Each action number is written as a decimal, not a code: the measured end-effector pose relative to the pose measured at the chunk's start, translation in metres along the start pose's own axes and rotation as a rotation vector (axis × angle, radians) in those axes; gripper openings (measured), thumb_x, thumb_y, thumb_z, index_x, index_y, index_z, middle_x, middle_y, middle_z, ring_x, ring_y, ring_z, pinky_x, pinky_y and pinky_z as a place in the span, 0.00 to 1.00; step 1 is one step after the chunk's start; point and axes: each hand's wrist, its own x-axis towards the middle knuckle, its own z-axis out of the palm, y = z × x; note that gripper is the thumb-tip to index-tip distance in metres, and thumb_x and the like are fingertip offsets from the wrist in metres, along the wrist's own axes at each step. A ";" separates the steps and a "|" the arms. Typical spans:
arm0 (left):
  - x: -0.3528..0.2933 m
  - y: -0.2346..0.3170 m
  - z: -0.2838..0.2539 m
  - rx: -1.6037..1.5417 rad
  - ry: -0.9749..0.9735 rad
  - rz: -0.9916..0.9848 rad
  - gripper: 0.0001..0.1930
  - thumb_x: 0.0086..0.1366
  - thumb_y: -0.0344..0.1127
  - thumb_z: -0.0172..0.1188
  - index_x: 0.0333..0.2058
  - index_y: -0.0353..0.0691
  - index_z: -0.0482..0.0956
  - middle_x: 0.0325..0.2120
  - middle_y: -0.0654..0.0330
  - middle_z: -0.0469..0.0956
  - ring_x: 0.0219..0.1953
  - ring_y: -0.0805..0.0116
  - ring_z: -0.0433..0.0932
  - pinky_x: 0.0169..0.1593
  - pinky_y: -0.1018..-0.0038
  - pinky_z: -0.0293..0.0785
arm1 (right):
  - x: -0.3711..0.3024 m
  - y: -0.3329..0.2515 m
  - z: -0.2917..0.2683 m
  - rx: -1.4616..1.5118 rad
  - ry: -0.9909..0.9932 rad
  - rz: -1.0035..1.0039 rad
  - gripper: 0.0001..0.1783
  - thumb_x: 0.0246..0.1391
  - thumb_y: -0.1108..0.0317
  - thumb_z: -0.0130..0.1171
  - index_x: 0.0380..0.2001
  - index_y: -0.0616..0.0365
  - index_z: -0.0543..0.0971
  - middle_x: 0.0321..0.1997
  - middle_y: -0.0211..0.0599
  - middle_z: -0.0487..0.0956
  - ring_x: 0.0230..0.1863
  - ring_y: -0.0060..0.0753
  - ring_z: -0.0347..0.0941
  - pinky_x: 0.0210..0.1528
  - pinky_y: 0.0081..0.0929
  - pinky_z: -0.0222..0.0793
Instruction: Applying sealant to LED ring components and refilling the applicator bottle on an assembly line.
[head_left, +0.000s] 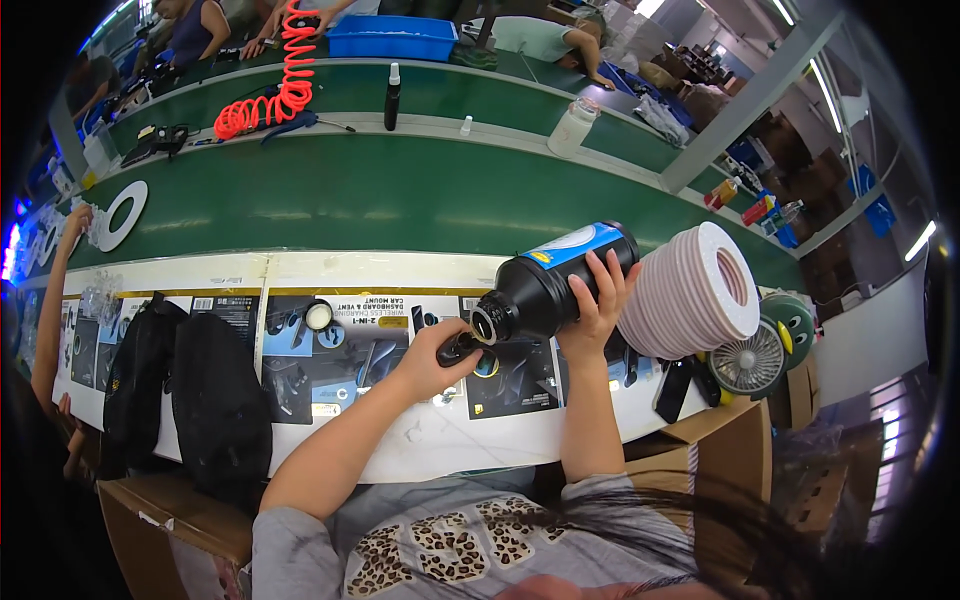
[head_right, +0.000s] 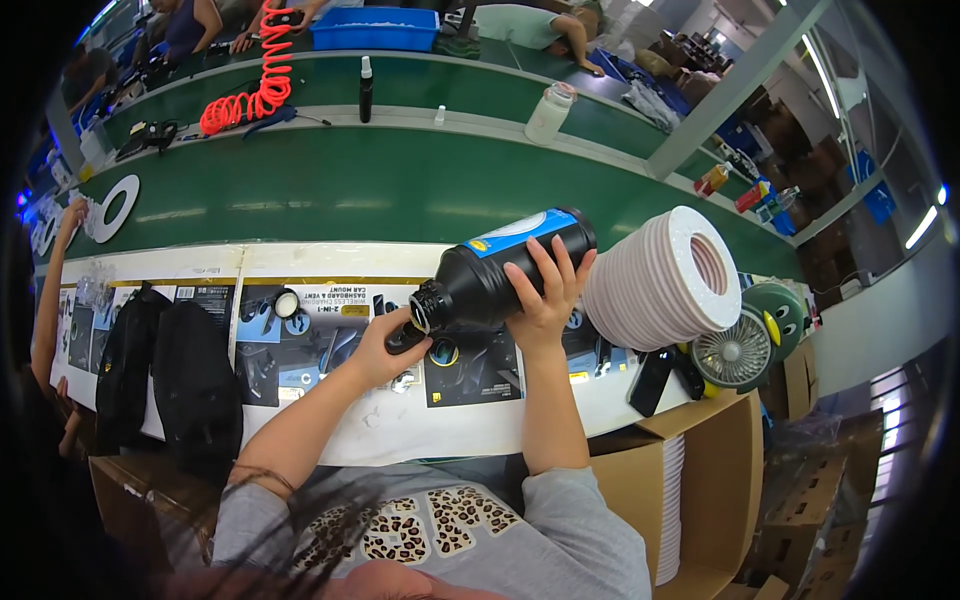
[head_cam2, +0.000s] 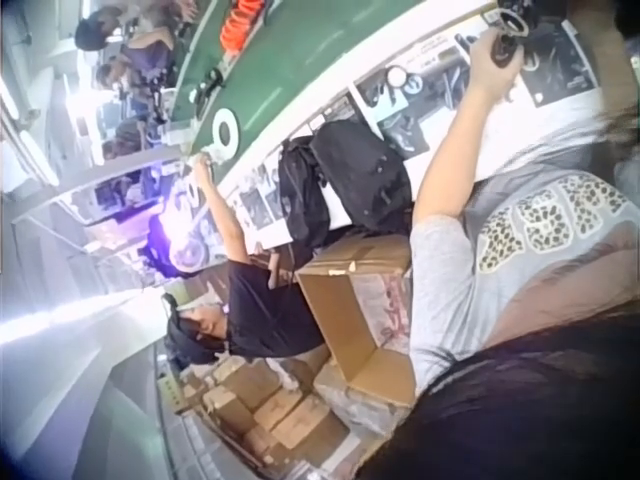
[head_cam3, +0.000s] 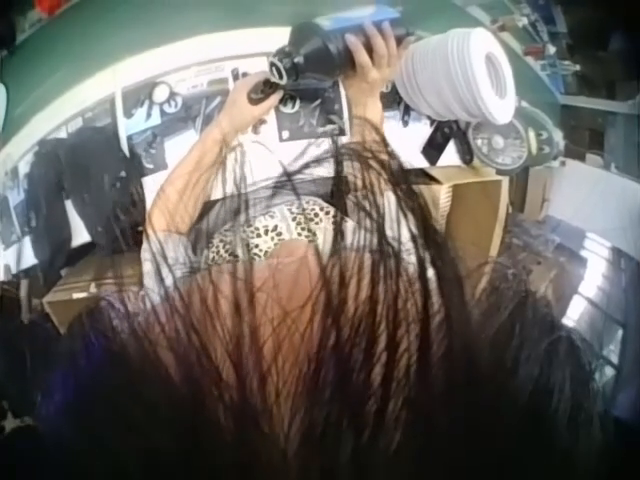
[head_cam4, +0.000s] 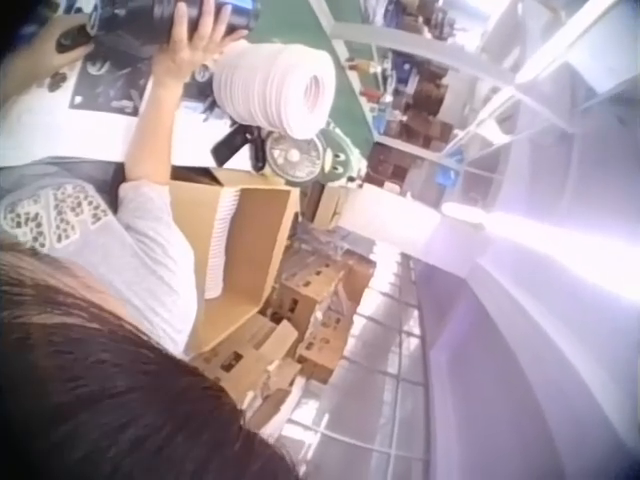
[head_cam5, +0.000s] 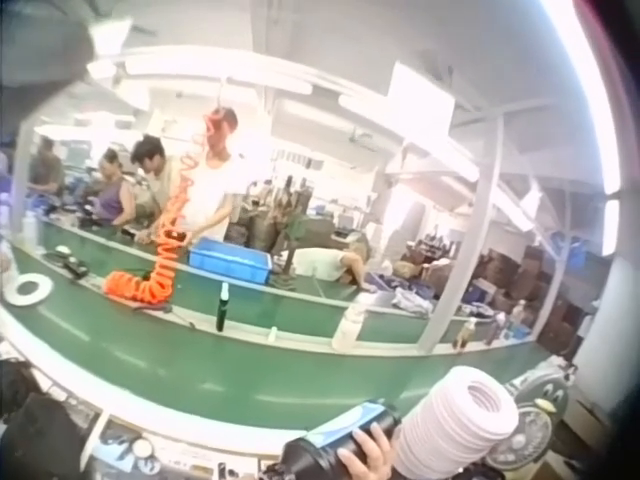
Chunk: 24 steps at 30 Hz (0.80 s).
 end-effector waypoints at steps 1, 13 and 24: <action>0.001 -0.001 0.000 0.010 0.000 0.020 0.13 0.54 0.32 0.65 0.36 0.33 0.75 0.26 0.54 0.76 0.29 0.67 0.74 0.37 0.74 0.70 | 0.000 0.000 0.001 0.003 0.007 0.003 0.29 0.42 0.66 0.69 0.49 0.41 0.69 0.60 0.39 0.70 0.66 0.53 0.59 0.70 0.65 0.35; -0.001 0.000 -0.002 0.012 0.005 0.007 0.13 0.54 0.31 0.65 0.36 0.33 0.75 0.28 0.53 0.76 0.30 0.67 0.75 0.39 0.74 0.71 | 0.000 0.000 0.003 0.018 0.001 0.009 0.29 0.42 0.66 0.68 0.49 0.41 0.69 0.61 0.39 0.70 0.66 0.53 0.59 0.70 0.65 0.35; 0.001 0.000 -0.003 0.014 -0.008 0.019 0.13 0.54 0.31 0.65 0.36 0.33 0.76 0.28 0.54 0.76 0.30 0.67 0.75 0.39 0.74 0.71 | 0.003 -0.005 0.004 0.109 0.056 0.078 0.28 0.39 0.71 0.65 0.48 0.36 0.75 0.59 0.35 0.72 0.65 0.50 0.61 0.71 0.63 0.32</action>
